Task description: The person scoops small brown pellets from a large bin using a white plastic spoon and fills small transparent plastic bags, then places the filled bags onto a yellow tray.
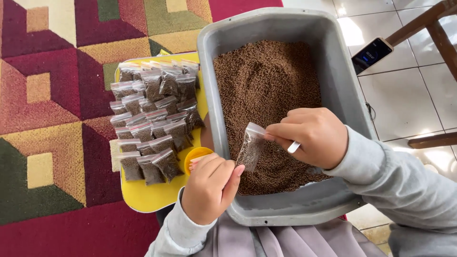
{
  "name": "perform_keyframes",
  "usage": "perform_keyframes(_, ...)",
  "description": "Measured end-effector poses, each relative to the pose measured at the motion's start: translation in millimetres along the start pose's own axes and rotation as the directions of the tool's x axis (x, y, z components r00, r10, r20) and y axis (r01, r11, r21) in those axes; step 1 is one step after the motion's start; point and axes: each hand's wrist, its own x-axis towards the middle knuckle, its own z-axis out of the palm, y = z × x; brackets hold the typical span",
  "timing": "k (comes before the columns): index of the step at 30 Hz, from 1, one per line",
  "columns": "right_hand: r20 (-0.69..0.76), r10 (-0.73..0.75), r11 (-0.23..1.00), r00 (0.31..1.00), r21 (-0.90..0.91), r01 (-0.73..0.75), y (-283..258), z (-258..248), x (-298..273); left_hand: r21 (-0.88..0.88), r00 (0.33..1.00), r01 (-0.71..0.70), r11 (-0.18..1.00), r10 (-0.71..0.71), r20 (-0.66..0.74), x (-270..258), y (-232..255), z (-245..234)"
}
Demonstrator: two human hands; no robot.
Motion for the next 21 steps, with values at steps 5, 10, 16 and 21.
perform_keyframes(5, 0.098, -0.100, 0.992, 0.990, -0.073, 0.108, -12, 11, 35, 0.065, 1.000, -0.012, 0.998, 0.013, -0.019, -12, -12, -25)
perform_keyframes(10, 0.114, -0.209, 0.965, 0.971, -0.136, 0.223, -24, 35, 80, 0.152, 0.999, 0.034, 0.988, -0.029, -0.033, -28, -40, -58)
perform_keyframes(16, 0.153, -0.263, 0.927, 0.953, -0.233, 0.293, -41, 74, 133, 0.208, 0.992, 0.125, 0.970, -0.124, -0.019, -44, -85, -96)
perform_keyframes(21, 0.181, -0.255, 0.881, 0.950, -0.363, 0.305, -42, 101, 174, 0.271, 0.983, 0.176, 0.946, -0.185, 0.007, -42, -120, -121)
